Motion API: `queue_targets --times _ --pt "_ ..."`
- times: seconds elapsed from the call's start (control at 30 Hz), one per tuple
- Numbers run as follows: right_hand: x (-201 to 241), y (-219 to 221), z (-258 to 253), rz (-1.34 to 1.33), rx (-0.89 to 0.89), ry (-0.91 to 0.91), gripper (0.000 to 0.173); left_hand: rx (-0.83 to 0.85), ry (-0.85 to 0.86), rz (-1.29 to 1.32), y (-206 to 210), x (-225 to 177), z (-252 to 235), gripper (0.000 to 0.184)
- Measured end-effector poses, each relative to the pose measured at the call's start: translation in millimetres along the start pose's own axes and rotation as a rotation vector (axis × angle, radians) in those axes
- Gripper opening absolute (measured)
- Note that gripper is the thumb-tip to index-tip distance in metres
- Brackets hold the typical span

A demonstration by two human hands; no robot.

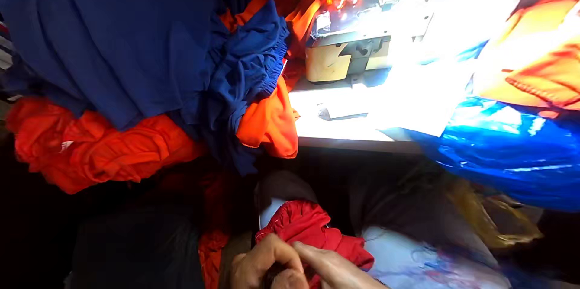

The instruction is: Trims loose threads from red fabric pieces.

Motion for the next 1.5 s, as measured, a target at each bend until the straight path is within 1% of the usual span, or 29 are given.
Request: queue_targets --times 0.07,0.1,0.17,0.23,0.3,0.37,0.4,0.43,0.47,0.5,0.53,0.6,0.63,0.67,0.77,0.83,0.87,0.93,0.97,1.0,1.03,1.1,1.13,1.23,1.3,1.33,1.4,1.43,1.5 --pt "-11 3 -11 0.096 -0.108 -0.029 0.028 -0.037 -0.040 -0.063 -3 13 -7 0.019" --pt "-15 0 -11 0.100 -0.147 -0.045 0.021 -0.098 -0.079 -0.112 -13 23 -4 0.016" --pt "-23 -10 -3 0.082 -0.177 -0.055 0.014 -0.256 -0.155 -0.214 -41 47 13 0.013" --pt "-36 -21 13 0.094 -0.198 -0.074 0.018 -0.378 -0.213 -0.238 -65 71 33 0.011" --pt "-45 -25 25 0.155 -0.190 -0.089 0.022 -0.437 -0.251 -0.167 -68 87 43 0.011" --pt "-48 -23 30 0.247 -0.211 -0.069 0.024 -0.389 -0.249 -0.108 -49 89 36 0.010" --pt "-47 -22 29 0.296 -0.225 -0.055 0.034 -0.340 -0.234 -0.084 -36 86 29 0.010" --pt "-42 -23 26 0.350 -0.266 -0.053 0.048 -0.289 -0.208 -0.057 -25 82 20 0.010" --pt "-36 -24 22 0.391 -0.320 -0.064 0.057 -0.248 -0.175 -0.035 -15 76 11 0.010" --pt "-29 -24 19 0.414 -0.360 -0.079 0.059 -0.215 -0.139 -0.012 -9 70 3 0.010" --pt "-24 -24 16 0.417 -0.375 -0.091 0.051 -0.192 -0.099 0.011 -5 64 -4 0.010" --pt "-23 -23 11 0.349 -0.358 -0.094 0.025 -0.184 -0.025 0.033 -5 54 -16 0.012" --pt "-27 -23 9 0.267 -0.339 -0.085 0.017 -0.195 0.000 0.025 -8 50 -21 0.014" --pt "-31 -25 9 0.150 -0.318 -0.079 0.013 -0.221 0.019 0.005 -13 49 -26 0.015" --pt "-38 -30 16 -0.233 -0.275 -0.037 0.020 -0.325 0.046 -0.093 -29 52 -31 0.015" --pt "-40 -35 24 -0.386 -0.309 -0.013 0.023 -0.345 0.033 -0.213 -30 54 -31 0.016" --pt "-40 -38 28 -0.441 -0.340 -0.011 0.022 -0.321 0.014 -0.276 -27 55 -31 0.020" --pt "-40 -45 35 -0.509 -0.420 -0.032 0.020 -0.186 -0.046 -0.359 -13 58 -30 0.036" --pt "-40 -48 37 -0.522 -0.458 -0.057 0.019 -0.095 -0.089 -0.397 -4 61 -28 0.045" --pt "-40 -50 38 -0.520 -0.487 -0.079 0.018 -0.014 -0.132 -0.453 5 64 -25 0.047" --pt "-40 -52 38 -0.503 -0.508 -0.096 0.017 0.025 -0.152 -0.531 11 66 -21 0.039" --pt "-38 -53 37 -0.400 -0.503 -0.143 0.019 -0.016 -0.145 -0.683 16 64 -17 0.018" --pt "-36 -52 36 -0.301 -0.493 -0.159 0.019 -0.058 -0.137 -0.739 16 60 -16 0.013" --pt "-28 -56 38 0.040 -0.519 -0.126 0.015 -0.154 -0.115 -0.810 10 47 -18 0.014" --pt "-27 -61 40 0.152 -0.577 -0.103 0.013 -0.157 -0.108 -0.773 9 40 -22 0.017" --pt "-27 -64 41 0.129 -0.613 -0.101 0.012 -0.140 -0.114 -0.766 10 38 -25 0.016" --pt "-26 -66 40 -0.063 -0.619 -0.096 0.012 -0.100 -0.135 -0.781 15 38 -27 0.015" --pt "-24 -64 39 -0.188 -0.563 -0.095 0.010 -0.101 -0.135 -0.784 15 38 -28 0.014" --pt "-14 -52 37 -0.342 -0.312 -0.099 0.008 -0.162 -0.121 -0.714 1 42 -29 0.017"
Point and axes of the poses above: each hand's wrist, its own z-axis away from the middle knuckle, its own y-axis out of the palm, x = y × z, the point moved 8 cm from there along -z, towards the middle knuckle, and after that the axes turned 10 degrees about x, right-handed, at the moved point
